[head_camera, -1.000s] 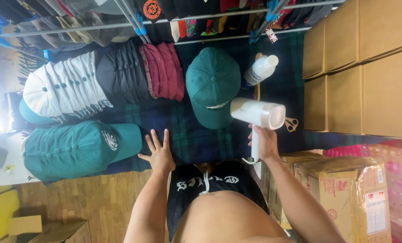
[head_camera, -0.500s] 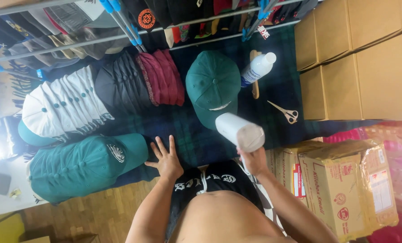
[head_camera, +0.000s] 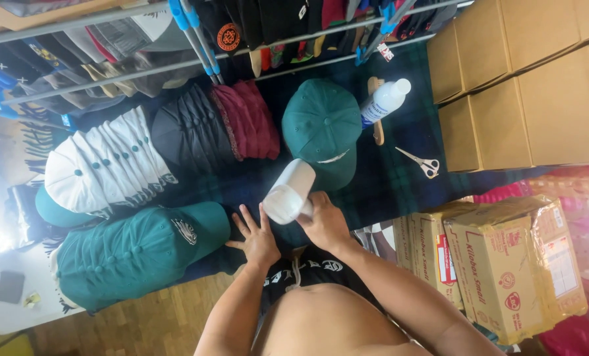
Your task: The person uses a hair dryer to dry a green baseball cap on a table, then applies a liquid from a bottle and scrubs the cap with a brush. The person repeats this process on a second white and green baseball cap.
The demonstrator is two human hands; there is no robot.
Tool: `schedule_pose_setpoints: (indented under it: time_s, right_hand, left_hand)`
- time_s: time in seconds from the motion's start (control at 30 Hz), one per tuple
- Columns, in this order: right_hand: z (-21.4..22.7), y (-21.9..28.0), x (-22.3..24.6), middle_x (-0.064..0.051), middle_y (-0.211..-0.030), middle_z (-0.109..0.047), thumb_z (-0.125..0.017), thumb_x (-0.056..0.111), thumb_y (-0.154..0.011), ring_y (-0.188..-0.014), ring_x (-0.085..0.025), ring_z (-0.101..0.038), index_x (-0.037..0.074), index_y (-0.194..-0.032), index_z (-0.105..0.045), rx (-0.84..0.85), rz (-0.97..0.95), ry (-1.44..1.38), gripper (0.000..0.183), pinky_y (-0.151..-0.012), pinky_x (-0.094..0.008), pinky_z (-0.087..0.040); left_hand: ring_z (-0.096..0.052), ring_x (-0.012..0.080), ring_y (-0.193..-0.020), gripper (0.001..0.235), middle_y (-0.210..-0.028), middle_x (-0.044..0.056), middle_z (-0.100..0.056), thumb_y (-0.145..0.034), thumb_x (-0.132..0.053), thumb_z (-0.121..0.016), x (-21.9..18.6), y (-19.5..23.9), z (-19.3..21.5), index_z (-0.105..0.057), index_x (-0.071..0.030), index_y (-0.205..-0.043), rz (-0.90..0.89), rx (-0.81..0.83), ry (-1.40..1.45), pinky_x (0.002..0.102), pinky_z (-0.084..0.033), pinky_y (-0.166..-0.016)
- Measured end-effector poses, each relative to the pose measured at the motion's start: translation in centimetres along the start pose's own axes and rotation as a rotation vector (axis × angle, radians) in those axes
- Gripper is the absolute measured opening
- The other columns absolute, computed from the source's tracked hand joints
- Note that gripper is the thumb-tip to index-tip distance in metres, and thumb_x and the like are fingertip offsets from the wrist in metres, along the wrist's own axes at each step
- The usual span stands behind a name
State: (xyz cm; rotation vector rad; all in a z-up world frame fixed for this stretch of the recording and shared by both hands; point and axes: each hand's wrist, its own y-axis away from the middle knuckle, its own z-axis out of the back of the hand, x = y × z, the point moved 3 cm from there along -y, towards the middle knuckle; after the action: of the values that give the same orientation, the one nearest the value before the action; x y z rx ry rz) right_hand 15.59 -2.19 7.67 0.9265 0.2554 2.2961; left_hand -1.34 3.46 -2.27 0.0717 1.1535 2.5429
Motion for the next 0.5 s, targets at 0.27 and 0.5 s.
schedule_pose_setpoints:
  time_s: [0.27, 0.5]
  right_hand:
    - [0.5, 2.0, -1.6, -0.012, -0.105, -0.061, -0.073, 0.035, -0.083, -0.093, -0.044, -0.072, 0.008, -0.115, -0.059, -0.059, 0.012, 0.099, 0.044, -0.078, -0.057, -0.062]
    - [-0.5, 2.3, -4.2, -0.011, -0.101, -0.063, -0.074, 0.034, -0.08, -0.089, -0.043, -0.073, 0.01, -0.113, -0.061, -0.115, 0.072, 0.136, 0.042, -0.074, -0.054, -0.062]
  left_hand:
    - [0.022, 0.0506, -0.151, 0.148, -0.166, 0.025, 0.024, -0.061, -0.002, -0.091, 0.1, 0.0, 0.3, 0.013, -0.023, -0.164, -0.014, 0.026, 0.006, 0.093, -0.011, -0.095]
    - [0.02, 0.0518, -0.151, 0.148, -0.166, 0.026, 0.023, -0.061, 0.0, -0.091, 0.3, 0.2, 0.3, 0.014, -0.022, -0.164, -0.026, 0.011, -0.002, 0.092, -0.012, -0.095]
